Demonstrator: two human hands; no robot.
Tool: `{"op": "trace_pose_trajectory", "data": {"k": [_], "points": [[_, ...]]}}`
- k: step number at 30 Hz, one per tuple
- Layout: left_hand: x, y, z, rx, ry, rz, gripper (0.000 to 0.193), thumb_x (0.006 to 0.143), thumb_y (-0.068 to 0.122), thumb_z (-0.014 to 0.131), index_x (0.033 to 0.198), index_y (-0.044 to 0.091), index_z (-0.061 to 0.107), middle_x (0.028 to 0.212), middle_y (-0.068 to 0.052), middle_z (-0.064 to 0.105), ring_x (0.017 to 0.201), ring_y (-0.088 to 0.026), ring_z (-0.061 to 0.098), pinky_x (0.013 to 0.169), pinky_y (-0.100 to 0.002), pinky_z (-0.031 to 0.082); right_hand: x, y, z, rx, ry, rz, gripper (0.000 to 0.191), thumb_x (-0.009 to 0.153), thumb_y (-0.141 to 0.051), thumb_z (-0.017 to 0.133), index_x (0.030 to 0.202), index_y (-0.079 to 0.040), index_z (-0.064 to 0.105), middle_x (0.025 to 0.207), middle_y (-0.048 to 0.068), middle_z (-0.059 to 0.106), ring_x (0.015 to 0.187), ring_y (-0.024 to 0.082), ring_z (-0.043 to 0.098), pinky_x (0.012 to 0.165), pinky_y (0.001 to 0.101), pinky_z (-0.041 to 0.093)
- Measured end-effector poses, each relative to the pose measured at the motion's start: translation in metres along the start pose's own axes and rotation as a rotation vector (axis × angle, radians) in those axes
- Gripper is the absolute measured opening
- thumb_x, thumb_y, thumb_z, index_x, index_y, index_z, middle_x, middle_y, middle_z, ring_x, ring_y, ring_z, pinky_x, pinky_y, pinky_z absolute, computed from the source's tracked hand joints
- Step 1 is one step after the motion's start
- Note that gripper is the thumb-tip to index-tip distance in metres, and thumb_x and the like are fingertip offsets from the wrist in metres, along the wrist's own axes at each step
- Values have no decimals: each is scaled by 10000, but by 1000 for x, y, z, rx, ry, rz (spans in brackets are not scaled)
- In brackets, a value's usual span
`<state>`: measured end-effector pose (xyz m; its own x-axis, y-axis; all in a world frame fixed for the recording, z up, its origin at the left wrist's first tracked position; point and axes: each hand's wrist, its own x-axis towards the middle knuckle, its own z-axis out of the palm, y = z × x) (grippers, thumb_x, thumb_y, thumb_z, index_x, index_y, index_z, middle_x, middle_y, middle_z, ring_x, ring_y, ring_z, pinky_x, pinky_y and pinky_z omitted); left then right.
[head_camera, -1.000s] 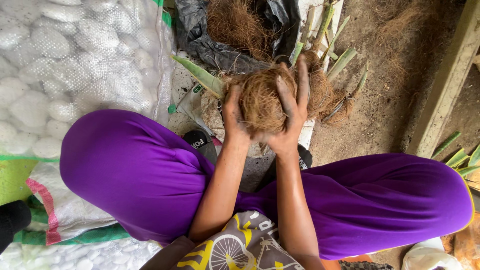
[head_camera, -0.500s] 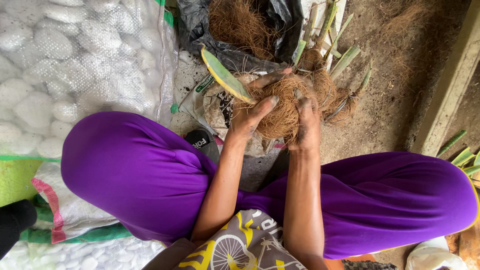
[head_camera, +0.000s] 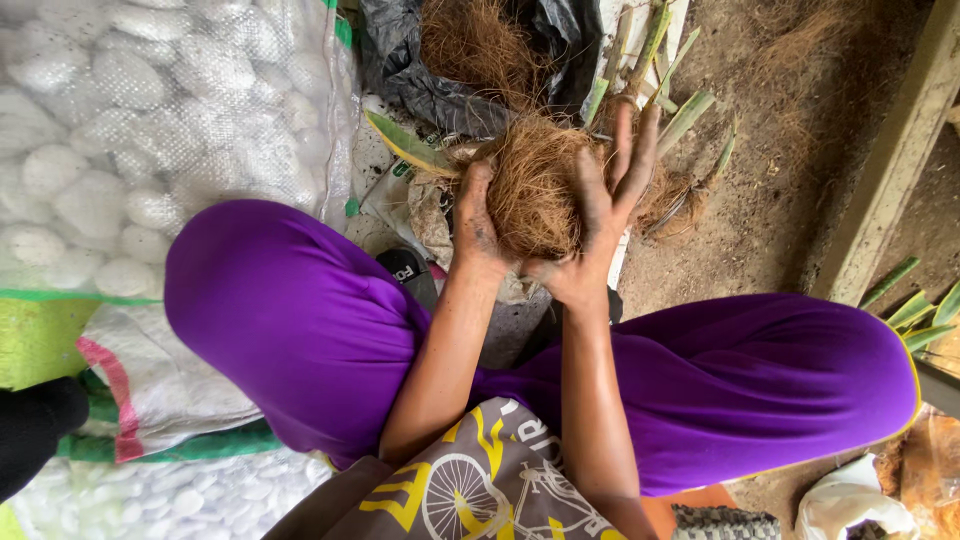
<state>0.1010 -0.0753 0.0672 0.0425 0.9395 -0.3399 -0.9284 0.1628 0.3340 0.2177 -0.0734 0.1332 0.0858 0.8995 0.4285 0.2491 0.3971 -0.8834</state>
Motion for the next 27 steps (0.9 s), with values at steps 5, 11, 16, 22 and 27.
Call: {"op": "trace_pose_trajectory", "data": {"k": [5, 11, 16, 22, 27], "points": [[-17, 3, 11, 419, -146, 272, 713, 879, 563, 709, 1407, 104, 568, 1427, -93, 589, 1346, -230, 561, 1135, -421, 486, 8, 9, -6, -65, 5, 90, 564, 944, -605, 692, 1225, -117, 729, 1346, 140, 694, 1287, 297, 682, 1219, 593, 492], [23, 27, 29, 494, -211, -1, 475, 979, 227, 777, 1380, 33, 613, 1369, -213, 653, 1319, -324, 633, 1172, -504, 529, 46, 21, -32, 571, -152, 651, 590, 953, -531, 793, 1241, -30, 680, 1238, 172, 701, 1232, 330, 671, 1196, 608, 532], [37, 13, 12, 449, -256, 79, 413, 996, 177, 747, 1359, 31, 613, 1453, -175, 595, 1372, -280, 598, 1199, -482, 516, 60, -4, -30, 443, -37, 875, 895, 857, -592, 763, 1541, -157, 383, 1523, 190, 464, 1409, 364, 421, 1118, 606, 374], [17, 4, 2, 286, 47, -52, 382, 953, 257, 722, 1254, 32, 654, 1306, -170, 646, 1240, -272, 651, 1075, -465, 560, 49, -39, -11, 617, 133, 536, 1010, 909, -794, 628, 1604, -133, 313, 1728, 212, 242, 1608, 455, 286, 1328, 639, 314], [3, 19, 34, -14, 103, -241, 527, 867, 441, 685, 1216, 52, 616, 1112, -155, 692, 987, -307, 702, 820, -483, 624, 33, -25, -9, 28, -12, -63, 1024, 827, -855, 601, 1645, -322, 294, 1757, 25, 123, 1587, 293, 194, 1327, 524, 296]]}}
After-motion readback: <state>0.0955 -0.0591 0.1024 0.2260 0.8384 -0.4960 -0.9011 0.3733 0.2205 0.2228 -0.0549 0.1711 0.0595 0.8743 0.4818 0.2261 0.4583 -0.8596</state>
